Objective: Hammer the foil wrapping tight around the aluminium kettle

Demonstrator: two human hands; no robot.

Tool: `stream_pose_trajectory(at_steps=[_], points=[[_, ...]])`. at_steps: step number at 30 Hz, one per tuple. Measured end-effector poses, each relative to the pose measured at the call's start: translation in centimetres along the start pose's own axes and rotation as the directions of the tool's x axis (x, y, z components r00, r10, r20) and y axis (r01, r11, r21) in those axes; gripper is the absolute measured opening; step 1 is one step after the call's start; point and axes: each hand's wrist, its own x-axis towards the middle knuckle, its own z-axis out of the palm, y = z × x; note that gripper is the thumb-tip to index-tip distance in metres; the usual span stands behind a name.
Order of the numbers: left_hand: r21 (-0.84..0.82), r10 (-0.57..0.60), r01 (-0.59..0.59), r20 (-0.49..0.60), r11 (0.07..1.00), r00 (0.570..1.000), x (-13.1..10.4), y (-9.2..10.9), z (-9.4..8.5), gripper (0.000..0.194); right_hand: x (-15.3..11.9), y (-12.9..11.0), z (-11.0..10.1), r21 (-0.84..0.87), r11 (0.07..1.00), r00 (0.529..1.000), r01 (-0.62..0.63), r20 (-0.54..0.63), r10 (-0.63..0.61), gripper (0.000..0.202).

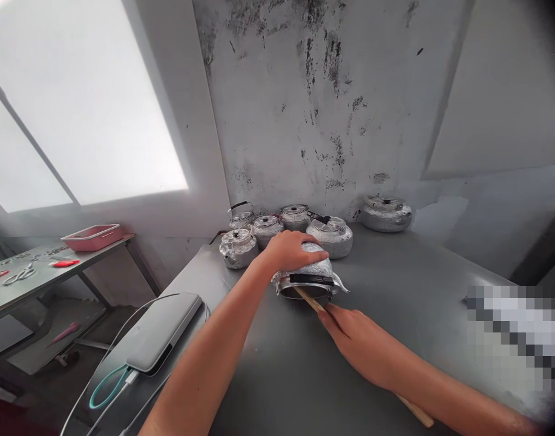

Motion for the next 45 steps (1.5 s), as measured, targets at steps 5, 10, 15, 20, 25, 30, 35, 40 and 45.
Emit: stream_pose_trajectory(at_steps=[5,10,15,20,25,30,35,40,45], points=[[0.008,-0.001,0.001,0.003,1.000,1.000,0.0,0.1,-0.1,0.055,-0.2,0.0,0.2,0.002,1.000,1.000,-0.004,-0.023,0.004,0.044],[-0.010,-0.004,0.004,0.004,1.000,1.000,-0.1,0.2,-0.2,0.053,-0.3,-0.1,-0.1,0.014,1.000,1.000,-0.021,0.017,0.021,0.045],[-0.015,-0.007,0.007,-0.004,1.000,1.000,-0.1,0.3,-0.2,0.051,-0.2,-0.3,-0.3,0.023,0.999,1.000,-0.029,0.012,0.028,0.045],[-0.015,-0.012,0.012,-0.007,1.000,1.000,-0.1,0.2,-0.1,0.052,-0.3,-0.2,-0.2,0.051,0.998,0.999,-0.028,0.020,0.027,0.042],[-0.006,-0.005,0.005,-0.009,1.000,1.000,0.0,0.1,-0.1,0.052,-0.3,0.1,0.2,0.077,0.996,0.999,-0.037,-0.014,0.038,0.042],[-0.014,0.002,-0.002,-0.007,1.000,1.000,-0.1,0.0,-0.1,0.053,-0.1,0.0,0.1,0.090,0.993,0.997,-0.075,0.038,0.071,0.044],[0.003,0.003,-0.003,-0.005,1.000,1.000,0.0,0.0,-0.1,0.055,0.0,-0.2,-0.1,0.208,0.958,0.977,-0.198,0.123,0.175,0.045],[-0.008,0.003,-0.004,-0.005,1.000,1.000,0.0,0.0,-0.1,0.053,0.1,0.3,0.5,0.349,0.890,0.947,-0.294,0.236,0.220,0.045],[-0.016,-0.002,0.002,-0.004,1.000,1.000,0.0,-0.1,-0.1,0.054,0.1,0.2,0.9,0.400,0.873,0.958,-0.278,0.177,0.224,0.045]])
